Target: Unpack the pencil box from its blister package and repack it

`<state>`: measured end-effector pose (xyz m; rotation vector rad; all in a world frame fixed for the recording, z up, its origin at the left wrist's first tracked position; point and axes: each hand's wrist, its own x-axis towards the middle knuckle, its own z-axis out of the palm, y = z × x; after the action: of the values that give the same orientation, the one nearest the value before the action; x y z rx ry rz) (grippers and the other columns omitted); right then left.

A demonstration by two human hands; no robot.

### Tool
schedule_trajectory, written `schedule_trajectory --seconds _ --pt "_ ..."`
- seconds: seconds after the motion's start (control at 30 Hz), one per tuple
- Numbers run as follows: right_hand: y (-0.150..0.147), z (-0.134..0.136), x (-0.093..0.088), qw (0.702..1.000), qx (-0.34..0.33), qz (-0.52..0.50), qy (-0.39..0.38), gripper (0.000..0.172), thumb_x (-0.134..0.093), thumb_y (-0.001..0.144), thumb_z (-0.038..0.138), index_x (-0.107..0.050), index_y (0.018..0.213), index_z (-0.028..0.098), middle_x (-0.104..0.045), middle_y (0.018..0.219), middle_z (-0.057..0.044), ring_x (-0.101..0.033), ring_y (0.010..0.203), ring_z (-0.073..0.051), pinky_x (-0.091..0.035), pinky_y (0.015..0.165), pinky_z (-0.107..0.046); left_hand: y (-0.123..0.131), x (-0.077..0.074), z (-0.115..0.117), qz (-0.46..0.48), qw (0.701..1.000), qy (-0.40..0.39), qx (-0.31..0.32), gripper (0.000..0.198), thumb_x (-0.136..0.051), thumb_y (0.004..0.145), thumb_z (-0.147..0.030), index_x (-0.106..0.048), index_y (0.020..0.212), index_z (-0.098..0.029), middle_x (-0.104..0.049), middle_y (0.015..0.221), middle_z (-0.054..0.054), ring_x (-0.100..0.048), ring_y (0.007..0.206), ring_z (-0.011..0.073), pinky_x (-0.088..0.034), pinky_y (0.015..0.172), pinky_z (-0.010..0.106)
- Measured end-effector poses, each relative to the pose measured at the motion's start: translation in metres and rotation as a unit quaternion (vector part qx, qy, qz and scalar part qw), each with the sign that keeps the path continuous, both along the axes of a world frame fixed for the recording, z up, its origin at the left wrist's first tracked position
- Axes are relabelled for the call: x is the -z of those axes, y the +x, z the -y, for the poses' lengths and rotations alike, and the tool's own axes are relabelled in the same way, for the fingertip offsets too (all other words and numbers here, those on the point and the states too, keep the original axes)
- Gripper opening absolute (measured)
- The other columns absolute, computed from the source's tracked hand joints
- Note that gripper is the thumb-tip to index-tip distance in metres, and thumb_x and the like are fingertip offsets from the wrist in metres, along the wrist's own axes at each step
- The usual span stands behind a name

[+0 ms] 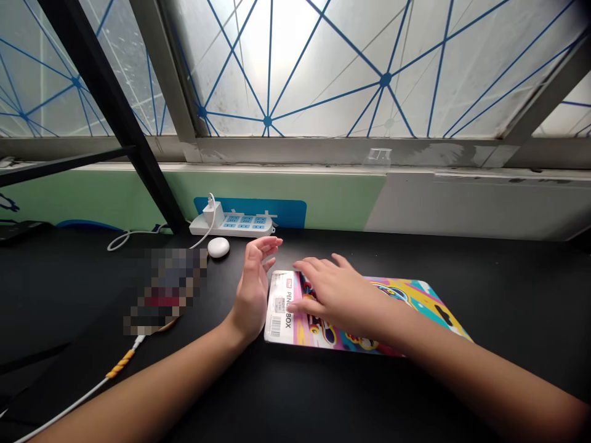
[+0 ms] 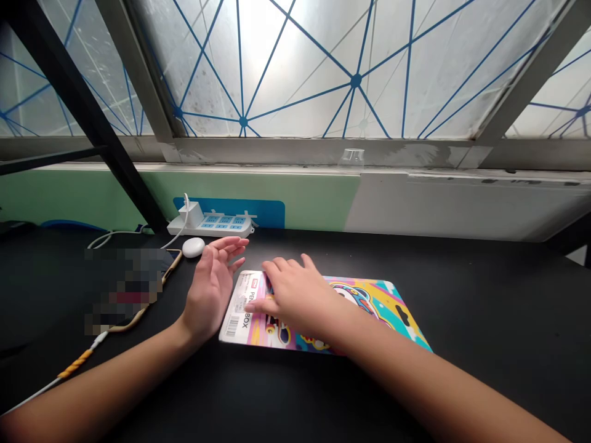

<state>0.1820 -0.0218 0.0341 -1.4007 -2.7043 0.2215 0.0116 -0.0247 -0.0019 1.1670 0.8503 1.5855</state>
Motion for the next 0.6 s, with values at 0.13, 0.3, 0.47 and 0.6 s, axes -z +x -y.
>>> schedule_trajectory --seconds 0.13,0.3,0.47,0.6 --pt "0.063 0.004 0.008 0.998 0.057 -0.019 -0.012 0.071 -0.043 0.093 0.072 -0.052 0.141 0.021 -0.060 0.143 -0.016 -0.055 0.131 -0.036 -0.025 0.116 -0.063 -0.005 0.002 -0.004 -0.046 0.995 -0.083 -0.001 0.026 -0.047 0.093 -0.023 -0.056 0.118 -0.026 -0.059 0.134 0.007 -0.047 0.134 0.0251 -0.033 0.111 0.044" --pt "0.151 -0.008 0.018 0.975 0.204 -0.087 -0.033 0.062 -0.038 0.096 0.065 -0.058 0.133 0.019 -0.068 0.131 -0.016 -0.063 0.120 -0.036 -0.046 0.103 -0.054 -0.001 0.003 -0.001 -0.063 0.981 -0.174 0.052 0.056 -0.047 0.072 -0.003 -0.053 0.122 -0.026 -0.062 0.133 0.009 -0.052 0.133 0.0260 -0.047 0.098 0.043" --pt "0.160 -0.014 0.016 0.969 0.211 -0.127 -0.038 0.054 -0.042 0.096 0.063 -0.063 0.123 0.021 -0.072 0.120 -0.014 -0.068 0.107 -0.033 -0.054 0.089 -0.044 -0.001 0.002 -0.004 -0.012 0.977 -0.196 0.082 0.052 -0.054 0.083 -0.007 -0.050 0.129 -0.031 -0.064 0.134 0.009 -0.062 0.125 0.0276 -0.059 0.079 0.036" --pt "0.138 -0.002 0.012 0.979 0.150 -0.115 -0.081 0.046 -0.043 0.097 0.061 -0.067 0.106 0.023 -0.075 0.103 -0.009 -0.069 0.089 -0.027 -0.053 0.073 -0.037 -0.004 -0.001 -0.009 -0.006 0.971 -0.228 0.077 0.050 -0.061 0.086 -0.009 -0.050 0.130 -0.030 -0.066 0.133 0.011 -0.069 0.116 0.0283 -0.062 0.074 0.035"
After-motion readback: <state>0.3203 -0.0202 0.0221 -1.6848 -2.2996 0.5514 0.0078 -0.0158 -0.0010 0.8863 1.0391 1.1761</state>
